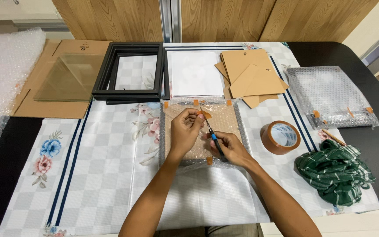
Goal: The person wraps a flat piece of artwork in bubble wrap, securing the edges and corners with several pieces of adhesive tape using scissors to cut the tape from a roll.
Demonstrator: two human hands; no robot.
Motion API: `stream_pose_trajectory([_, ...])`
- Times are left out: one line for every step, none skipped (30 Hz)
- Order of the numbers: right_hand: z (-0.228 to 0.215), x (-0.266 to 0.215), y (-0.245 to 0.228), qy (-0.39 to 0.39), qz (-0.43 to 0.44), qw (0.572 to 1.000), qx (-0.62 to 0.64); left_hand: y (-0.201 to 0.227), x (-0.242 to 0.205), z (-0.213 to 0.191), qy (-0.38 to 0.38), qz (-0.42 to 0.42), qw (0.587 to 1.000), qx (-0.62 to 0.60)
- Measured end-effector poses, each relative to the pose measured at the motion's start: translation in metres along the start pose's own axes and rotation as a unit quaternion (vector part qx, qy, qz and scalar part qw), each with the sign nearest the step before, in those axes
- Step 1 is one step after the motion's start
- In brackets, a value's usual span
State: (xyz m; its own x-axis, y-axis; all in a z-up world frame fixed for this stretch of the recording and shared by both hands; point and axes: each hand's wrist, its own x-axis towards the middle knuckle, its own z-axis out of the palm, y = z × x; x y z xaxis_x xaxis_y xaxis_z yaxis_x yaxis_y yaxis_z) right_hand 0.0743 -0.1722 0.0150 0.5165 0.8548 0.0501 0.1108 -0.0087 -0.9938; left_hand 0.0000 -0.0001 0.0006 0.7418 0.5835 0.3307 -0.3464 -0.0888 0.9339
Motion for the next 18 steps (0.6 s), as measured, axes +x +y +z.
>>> stream_pose_trajectory([0.000, 0.000, 0.000, 0.000, 0.000, 1.000, 0.000, 0.000, 0.000, 0.000, 0.000, 0.001, 1.000, 0.000])
stream_pose_trajectory([0.000, -0.001, 0.000, 0.003, -0.001, 1.000, 0.000, -0.001, 0.000, 0.001, 0.002, -0.002, 1.000, -0.003])
stream_pose_trajectory([-0.001, -0.001, 0.001, 0.006, -0.002, 1.000, 0.001, -0.001, 0.000, 0.001, 0.002, -0.004, 1.000, -0.006])
stream_pose_trajectory([0.001, -0.001, 0.001, 0.007, -0.002, 1.000, 0.001, -0.003, 0.000, 0.001, 0.002, -0.004, 1.000, -0.006])
stream_pose_trajectory([0.002, -0.002, 0.002, 0.007, 0.001, 1.000, 0.011, -0.005, 0.000, 0.001, 0.003, -0.005, 1.000, -0.007])
stream_pose_trajectory([0.003, -0.002, 0.003, 0.008, 0.005, 1.000, 0.020, -0.006, 0.000, 0.001, 0.005, -0.006, 1.000, -0.007])
stream_pose_trajectory([0.002, -0.002, 0.008, 0.008, 0.004, 1.000, 0.020, -0.005, 0.001, 0.001, 0.005, -0.005, 1.000, -0.007])
stream_pose_trajectory([0.001, -0.002, 0.013, 0.008, 0.004, 1.000, 0.022, -0.004, 0.001, 0.001, 0.004, -0.007, 1.000, -0.009])
stream_pose_trajectory([0.001, -0.002, 0.018, 0.008, 0.005, 1.000, 0.024, -0.004, 0.001, 0.001, 0.004, -0.011, 1.000, -0.011])
stream_pose_trajectory([0.002, -0.002, 0.015, 0.008, 0.004, 1.000, 0.024, -0.004, 0.001, 0.000, 0.004, -0.010, 1.000, -0.010])
stream_pose_trajectory([0.003, -0.003, 0.012, 0.007, 0.006, 0.999, 0.031, -0.004, 0.001, 0.000, 0.004, -0.008, 1.000, -0.010])
stream_pose_trajectory([0.004, -0.004, 0.009, 0.007, 0.009, 0.999, 0.038, -0.005, 0.000, 0.000, 0.004, -0.006, 1.000, -0.009])
stream_pose_trajectory([0.004, -0.004, 0.010, 0.007, 0.008, 0.999, 0.038, -0.004, 0.001, 0.000, 0.004, -0.006, 1.000, -0.008])
stream_pose_trajectory([0.003, -0.004, 0.012, 0.007, 0.010, 0.999, 0.033, -0.003, 0.001, 0.001, 0.003, -0.007, 1.000, -0.010])
stream_pose_trajectory([0.003, -0.004, 0.014, 0.006, 0.013, 0.999, 0.029, -0.002, 0.001, 0.001, 0.002, -0.009, 1.000, -0.011])
stream_pose_trajectory([0.005, -0.005, 0.011, 0.006, 0.013, 0.999, 0.029, -0.002, 0.000, 0.000, 0.003, -0.009, 1.000, -0.011])
stream_pose_trajectory([0.006, -0.005, 0.008, 0.011, 0.012, 0.999, 0.030, -0.002, 0.000, 0.000, 0.004, -0.014, 1.000, -0.018])
stream_pose_trajectory([0.007, -0.004, 0.005, 0.016, 0.012, 0.999, 0.031, -0.002, 0.001, 0.000, 0.005, -0.018, 1.000, -0.024])
